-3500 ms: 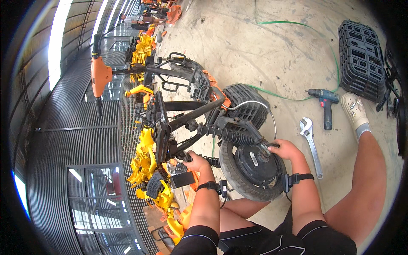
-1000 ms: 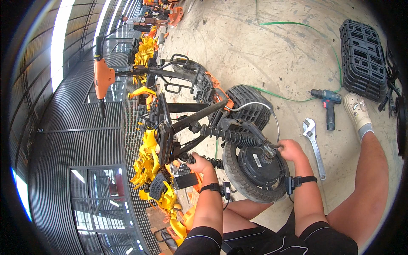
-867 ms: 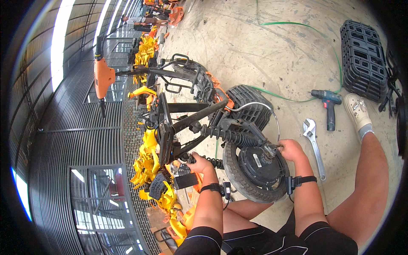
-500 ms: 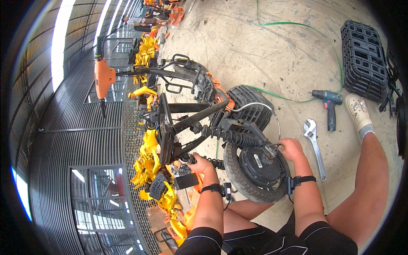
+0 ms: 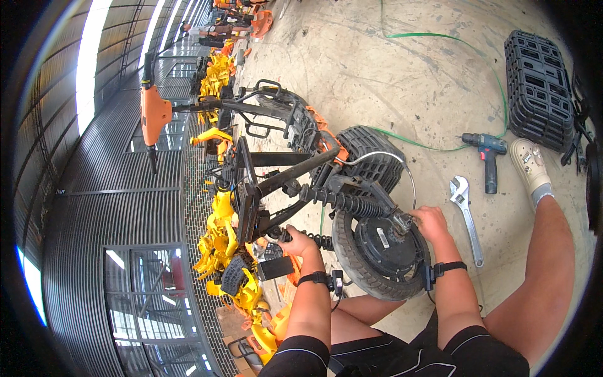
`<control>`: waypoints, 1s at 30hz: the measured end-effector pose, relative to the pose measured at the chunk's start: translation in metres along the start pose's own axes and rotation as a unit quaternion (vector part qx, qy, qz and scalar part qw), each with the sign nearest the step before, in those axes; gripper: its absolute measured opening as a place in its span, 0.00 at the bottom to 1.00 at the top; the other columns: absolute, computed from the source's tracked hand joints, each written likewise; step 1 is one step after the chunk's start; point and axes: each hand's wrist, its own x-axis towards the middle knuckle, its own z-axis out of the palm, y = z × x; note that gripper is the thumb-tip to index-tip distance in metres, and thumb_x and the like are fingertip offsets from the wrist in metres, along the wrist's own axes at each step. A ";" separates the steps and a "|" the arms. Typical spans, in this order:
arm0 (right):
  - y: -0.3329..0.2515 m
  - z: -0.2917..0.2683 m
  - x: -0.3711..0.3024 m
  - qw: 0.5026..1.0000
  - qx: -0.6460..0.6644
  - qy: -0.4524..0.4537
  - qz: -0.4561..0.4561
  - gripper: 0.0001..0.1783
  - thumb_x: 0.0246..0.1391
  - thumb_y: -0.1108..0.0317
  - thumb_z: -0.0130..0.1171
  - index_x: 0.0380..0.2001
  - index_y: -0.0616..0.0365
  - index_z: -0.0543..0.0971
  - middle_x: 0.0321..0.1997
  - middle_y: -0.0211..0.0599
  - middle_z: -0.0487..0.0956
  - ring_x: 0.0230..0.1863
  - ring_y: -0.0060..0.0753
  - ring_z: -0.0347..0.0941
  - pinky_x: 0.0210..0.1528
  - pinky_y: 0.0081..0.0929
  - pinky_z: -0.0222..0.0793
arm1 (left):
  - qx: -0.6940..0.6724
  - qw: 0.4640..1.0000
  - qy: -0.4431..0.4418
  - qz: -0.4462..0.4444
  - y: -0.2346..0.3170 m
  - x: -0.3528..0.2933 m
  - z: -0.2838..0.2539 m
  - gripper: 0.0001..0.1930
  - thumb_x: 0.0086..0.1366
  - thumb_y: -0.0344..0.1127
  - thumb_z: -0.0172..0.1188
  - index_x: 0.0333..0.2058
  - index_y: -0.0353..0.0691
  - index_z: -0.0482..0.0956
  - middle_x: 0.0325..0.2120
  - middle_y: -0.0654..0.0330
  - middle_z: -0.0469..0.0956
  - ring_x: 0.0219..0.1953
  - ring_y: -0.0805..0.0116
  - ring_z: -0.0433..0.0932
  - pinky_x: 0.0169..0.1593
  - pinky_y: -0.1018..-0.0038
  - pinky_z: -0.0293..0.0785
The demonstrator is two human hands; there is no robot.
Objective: The person sits on the floor in a workshop and assembles a scooter by attaching a wheel to the front fork. They use a wrench to tighten the axle nut and then spin the wheel to check its movement.
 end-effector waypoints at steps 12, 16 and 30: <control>-0.001 -0.015 0.001 0.995 0.090 -0.037 0.034 0.11 0.55 0.70 0.63 0.42 0.50 0.86 0.39 0.42 0.82 0.44 0.51 0.78 0.47 0.43 0.74 | 0.003 0.995 0.060 0.086 -0.002 -0.001 0.006 0.23 0.60 0.38 0.68 0.45 0.25 0.72 0.33 0.47 0.81 0.25 0.58 0.79 0.27 0.66 0.77; 0.005 -0.008 0.002 0.996 0.088 -0.016 0.022 0.10 0.54 0.70 0.64 0.41 0.51 0.86 0.37 0.42 0.82 0.43 0.51 0.78 0.47 0.43 0.74 | -0.003 0.998 0.049 0.043 0.003 -0.005 0.005 0.23 0.60 0.38 0.68 0.45 0.25 0.72 0.34 0.47 0.81 0.26 0.58 0.78 0.28 0.66 0.77; 0.005 0.001 0.002 0.997 0.078 0.012 0.024 0.13 0.50 0.73 0.65 0.40 0.50 0.87 0.34 0.40 0.81 0.42 0.49 0.78 0.46 0.42 0.73 | 0.004 0.999 -0.020 -0.042 0.022 -0.017 0.001 0.37 0.61 0.46 0.66 0.63 0.31 0.67 0.54 0.42 0.77 0.49 0.47 0.79 0.55 0.59 0.71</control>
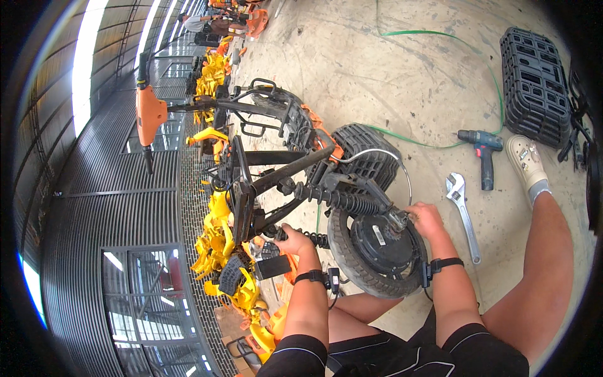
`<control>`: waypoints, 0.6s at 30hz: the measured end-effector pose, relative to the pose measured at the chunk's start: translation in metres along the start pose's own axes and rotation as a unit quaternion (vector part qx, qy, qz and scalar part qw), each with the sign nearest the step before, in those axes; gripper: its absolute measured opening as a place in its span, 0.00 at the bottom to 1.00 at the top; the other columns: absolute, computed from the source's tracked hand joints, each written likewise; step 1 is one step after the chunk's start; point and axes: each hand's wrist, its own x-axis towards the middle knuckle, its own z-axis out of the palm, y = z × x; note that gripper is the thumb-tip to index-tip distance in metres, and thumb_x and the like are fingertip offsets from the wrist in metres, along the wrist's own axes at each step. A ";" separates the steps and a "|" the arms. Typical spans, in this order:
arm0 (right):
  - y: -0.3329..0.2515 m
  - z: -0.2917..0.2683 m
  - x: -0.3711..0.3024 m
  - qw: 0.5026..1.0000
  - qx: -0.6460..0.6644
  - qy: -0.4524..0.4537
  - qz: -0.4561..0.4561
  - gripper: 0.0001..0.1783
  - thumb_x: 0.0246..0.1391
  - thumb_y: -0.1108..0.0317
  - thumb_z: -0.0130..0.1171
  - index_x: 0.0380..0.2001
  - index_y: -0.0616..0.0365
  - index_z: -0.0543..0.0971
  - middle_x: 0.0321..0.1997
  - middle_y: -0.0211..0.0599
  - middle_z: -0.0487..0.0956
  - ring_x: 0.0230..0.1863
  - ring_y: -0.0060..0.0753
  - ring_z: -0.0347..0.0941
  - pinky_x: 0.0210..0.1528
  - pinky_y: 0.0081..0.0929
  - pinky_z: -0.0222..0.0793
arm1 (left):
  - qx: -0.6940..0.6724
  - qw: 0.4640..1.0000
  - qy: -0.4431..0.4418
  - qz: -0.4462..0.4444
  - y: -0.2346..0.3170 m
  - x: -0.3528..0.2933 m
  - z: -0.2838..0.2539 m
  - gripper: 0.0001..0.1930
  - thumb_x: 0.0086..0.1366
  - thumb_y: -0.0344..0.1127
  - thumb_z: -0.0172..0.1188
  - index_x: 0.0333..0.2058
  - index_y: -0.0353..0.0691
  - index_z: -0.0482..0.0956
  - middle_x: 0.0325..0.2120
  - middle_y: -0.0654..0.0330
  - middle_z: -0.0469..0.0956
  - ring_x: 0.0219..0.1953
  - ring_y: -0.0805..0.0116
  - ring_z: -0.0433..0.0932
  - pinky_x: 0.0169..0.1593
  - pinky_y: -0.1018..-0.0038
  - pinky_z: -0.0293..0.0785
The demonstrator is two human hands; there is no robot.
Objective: The person sits on the floor in a workshop and assembles a scooter by attaching a wheel to the front fork. They use a wrench to tighten the axle nut and then spin the wheel to check its movement.
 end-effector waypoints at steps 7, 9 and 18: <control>0.002 0.007 -0.006 0.999 0.007 0.009 -0.035 0.14 0.51 0.75 0.64 0.42 0.50 0.86 0.35 0.40 0.81 0.40 0.50 0.78 0.44 0.42 0.75 | -0.033 0.992 0.068 0.098 -0.049 0.040 0.007 0.24 0.60 0.38 0.68 0.46 0.24 0.71 0.33 0.47 0.81 0.24 0.61 0.77 0.26 0.68 0.75; 0.002 0.005 -0.006 1.000 -0.012 0.005 -0.023 0.15 0.51 0.74 0.63 0.43 0.49 0.86 0.34 0.39 0.80 0.41 0.49 0.78 0.45 0.42 0.74 | -0.019 0.993 0.078 0.087 -0.028 0.018 0.009 0.24 0.60 0.38 0.68 0.45 0.23 0.72 0.33 0.47 0.81 0.24 0.61 0.77 0.26 0.67 0.75; -0.003 0.009 -0.009 1.000 -0.005 0.004 -0.007 0.17 0.49 0.77 0.61 0.43 0.48 0.86 0.37 0.36 0.80 0.47 0.44 0.76 0.52 0.39 0.68 | -0.011 0.993 0.075 0.096 -0.020 0.018 0.003 0.24 0.60 0.39 0.68 0.44 0.24 0.72 0.33 0.46 0.81 0.27 0.58 0.78 0.30 0.66 0.77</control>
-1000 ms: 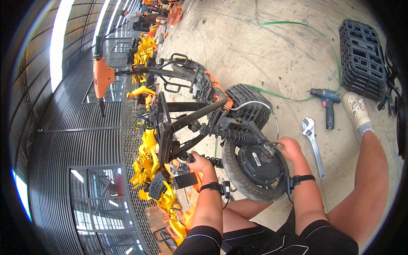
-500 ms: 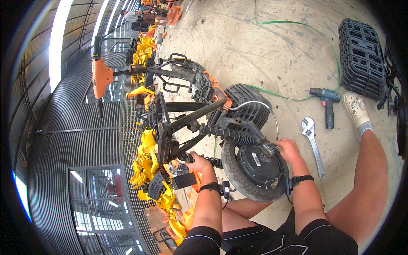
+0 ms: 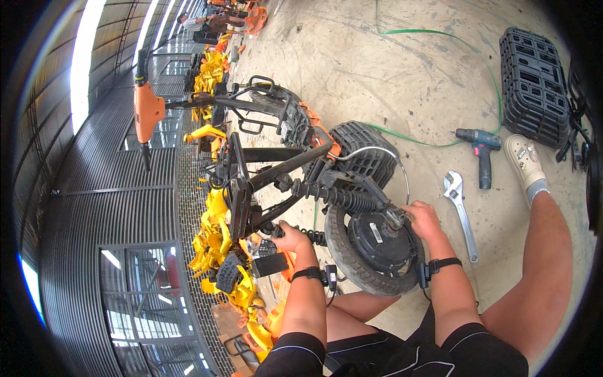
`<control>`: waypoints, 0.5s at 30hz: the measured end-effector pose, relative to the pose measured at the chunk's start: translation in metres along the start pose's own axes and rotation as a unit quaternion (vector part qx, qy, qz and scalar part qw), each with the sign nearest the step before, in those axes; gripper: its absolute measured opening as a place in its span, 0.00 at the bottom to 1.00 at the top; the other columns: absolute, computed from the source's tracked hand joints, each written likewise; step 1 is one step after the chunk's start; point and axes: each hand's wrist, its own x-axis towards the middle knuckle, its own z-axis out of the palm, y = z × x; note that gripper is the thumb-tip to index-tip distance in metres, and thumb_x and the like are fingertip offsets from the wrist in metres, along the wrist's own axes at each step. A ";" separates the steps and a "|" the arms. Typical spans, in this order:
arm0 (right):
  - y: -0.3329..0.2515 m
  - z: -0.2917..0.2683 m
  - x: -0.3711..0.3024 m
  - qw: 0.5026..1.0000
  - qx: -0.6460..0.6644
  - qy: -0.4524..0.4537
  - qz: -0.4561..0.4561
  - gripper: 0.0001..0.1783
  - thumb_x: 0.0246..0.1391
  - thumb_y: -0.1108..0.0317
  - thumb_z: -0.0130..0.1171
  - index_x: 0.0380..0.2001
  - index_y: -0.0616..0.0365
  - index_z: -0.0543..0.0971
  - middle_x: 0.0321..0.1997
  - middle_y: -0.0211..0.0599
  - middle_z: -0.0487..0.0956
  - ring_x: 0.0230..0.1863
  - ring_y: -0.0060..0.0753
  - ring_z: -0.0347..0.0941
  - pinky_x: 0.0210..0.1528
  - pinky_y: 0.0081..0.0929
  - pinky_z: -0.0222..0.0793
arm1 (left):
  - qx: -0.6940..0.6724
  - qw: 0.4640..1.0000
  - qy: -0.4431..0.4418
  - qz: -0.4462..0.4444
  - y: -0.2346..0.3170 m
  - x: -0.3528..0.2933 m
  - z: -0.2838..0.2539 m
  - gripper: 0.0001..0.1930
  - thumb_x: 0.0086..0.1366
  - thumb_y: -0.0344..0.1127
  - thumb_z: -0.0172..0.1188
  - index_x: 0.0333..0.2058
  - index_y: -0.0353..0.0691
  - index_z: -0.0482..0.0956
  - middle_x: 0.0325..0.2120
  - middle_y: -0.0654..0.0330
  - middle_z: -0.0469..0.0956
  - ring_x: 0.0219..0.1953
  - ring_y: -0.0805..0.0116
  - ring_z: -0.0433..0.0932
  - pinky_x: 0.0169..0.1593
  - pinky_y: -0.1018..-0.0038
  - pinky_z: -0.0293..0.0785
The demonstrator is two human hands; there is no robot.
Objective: The person sits on the floor in a workshop and assembles a scooter by attaching a wheel to the front fork. They use a wrench to tighten the axle nut and then spin the wheel to check its movement.
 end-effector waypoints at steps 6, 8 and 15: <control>0.010 -0.005 0.007 0.992 0.039 -0.110 0.042 0.25 0.47 0.69 0.65 0.52 0.50 0.81 0.48 0.46 0.79 0.55 0.54 0.73 0.61 0.42 0.67 | 0.022 0.998 -0.048 -0.041 0.002 -0.001 -0.004 0.35 0.61 0.43 0.67 0.61 0.29 0.66 0.49 0.41 0.80 0.44 0.47 0.80 0.52 0.59 0.73; 0.006 -0.014 0.014 0.981 0.029 -0.180 0.065 0.32 0.44 0.61 0.68 0.56 0.51 0.79 0.52 0.50 0.78 0.58 0.56 0.72 0.63 0.42 0.67 | -0.008 1.000 -0.021 -0.008 0.000 -0.001 -0.001 0.28 0.60 0.42 0.68 0.51 0.26 0.71 0.40 0.44 0.81 0.35 0.53 0.80 0.41 0.62 0.76; -0.019 -0.044 0.022 0.947 0.049 -0.283 0.140 0.54 0.41 0.35 0.71 0.65 0.58 0.71 0.65 0.57 0.72 0.67 0.54 0.67 0.68 0.40 0.63 | 0.027 0.999 0.006 0.026 -0.011 0.003 0.002 0.26 0.61 0.41 0.68 0.47 0.24 0.71 0.32 0.45 0.81 0.20 0.60 0.78 0.21 0.68 0.75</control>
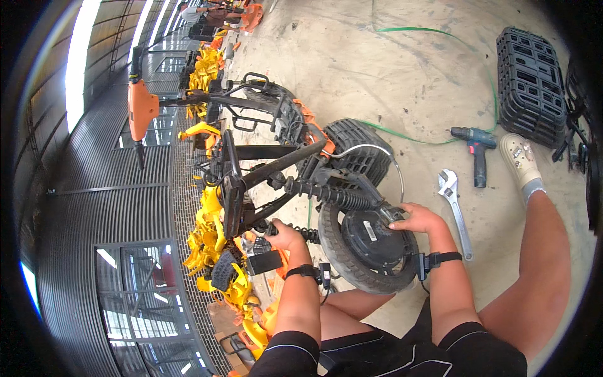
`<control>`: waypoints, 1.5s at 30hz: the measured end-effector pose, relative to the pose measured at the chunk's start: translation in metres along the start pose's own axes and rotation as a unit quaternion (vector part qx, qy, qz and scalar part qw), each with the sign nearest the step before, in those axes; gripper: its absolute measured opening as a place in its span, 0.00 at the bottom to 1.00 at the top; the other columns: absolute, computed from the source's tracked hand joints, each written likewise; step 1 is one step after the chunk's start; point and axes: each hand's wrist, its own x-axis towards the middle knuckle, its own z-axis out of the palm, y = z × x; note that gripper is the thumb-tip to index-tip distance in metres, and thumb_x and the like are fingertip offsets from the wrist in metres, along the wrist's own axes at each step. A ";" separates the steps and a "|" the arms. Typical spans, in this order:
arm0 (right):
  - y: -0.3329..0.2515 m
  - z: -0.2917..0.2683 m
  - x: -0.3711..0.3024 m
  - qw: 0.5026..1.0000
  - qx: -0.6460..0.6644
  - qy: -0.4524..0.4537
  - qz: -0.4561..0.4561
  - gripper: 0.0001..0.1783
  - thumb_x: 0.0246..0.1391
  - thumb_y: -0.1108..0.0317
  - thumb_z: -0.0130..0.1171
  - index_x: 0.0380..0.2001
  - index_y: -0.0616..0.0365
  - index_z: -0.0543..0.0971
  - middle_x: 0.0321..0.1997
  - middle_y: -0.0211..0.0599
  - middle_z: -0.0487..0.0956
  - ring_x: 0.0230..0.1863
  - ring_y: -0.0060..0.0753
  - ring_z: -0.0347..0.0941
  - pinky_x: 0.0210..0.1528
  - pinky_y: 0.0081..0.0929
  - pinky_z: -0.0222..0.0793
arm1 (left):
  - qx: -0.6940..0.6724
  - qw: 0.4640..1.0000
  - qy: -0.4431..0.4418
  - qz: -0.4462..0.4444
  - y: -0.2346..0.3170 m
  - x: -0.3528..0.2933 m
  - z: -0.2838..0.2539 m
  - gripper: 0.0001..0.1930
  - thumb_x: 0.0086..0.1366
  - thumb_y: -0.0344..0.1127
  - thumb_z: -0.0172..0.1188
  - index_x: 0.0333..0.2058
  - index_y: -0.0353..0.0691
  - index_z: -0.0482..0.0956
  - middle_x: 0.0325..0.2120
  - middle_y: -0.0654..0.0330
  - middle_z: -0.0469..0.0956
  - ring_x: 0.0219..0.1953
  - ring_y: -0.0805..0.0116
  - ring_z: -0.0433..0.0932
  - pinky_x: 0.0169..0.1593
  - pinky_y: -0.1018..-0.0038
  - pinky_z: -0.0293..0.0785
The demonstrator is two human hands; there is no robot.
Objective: The person sits on the floor in a workshop and assembles a scooter by attaching a wheel to the front fork. They use a wrench to tighten the axle nut and then spin the wheel to check its movement.
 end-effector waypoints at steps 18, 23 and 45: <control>0.015 0.028 0.006 0.987 0.072 0.143 -0.031 0.30 0.52 0.47 0.67 0.49 0.59 0.83 0.52 0.52 0.81 0.56 0.53 0.76 0.59 0.41 0.71 | -0.054 0.997 -0.020 -0.058 0.002 0.001 0.001 0.24 0.60 0.40 0.68 0.47 0.29 0.71 0.30 0.50 0.80 0.18 0.63 0.76 0.21 0.69 0.73; 0.007 0.023 0.001 0.988 0.055 0.145 -0.012 0.28 0.51 0.46 0.67 0.47 0.58 0.84 0.50 0.51 0.82 0.54 0.53 0.77 0.56 0.41 0.72 | -0.078 0.994 -0.024 -0.079 -0.005 0.003 0.004 0.24 0.60 0.40 0.68 0.47 0.29 0.71 0.30 0.50 0.80 0.19 0.63 0.76 0.21 0.70 0.74; -0.031 -0.007 -0.006 0.992 -0.043 0.091 0.076 0.26 0.48 0.42 0.68 0.41 0.50 0.88 0.40 0.46 0.85 0.44 0.51 0.81 0.48 0.43 0.75 | -0.020 0.997 -0.032 -0.072 0.024 -0.006 -0.006 0.30 0.61 0.41 0.67 0.56 0.29 0.70 0.43 0.45 0.82 0.37 0.53 0.81 0.44 0.62 0.76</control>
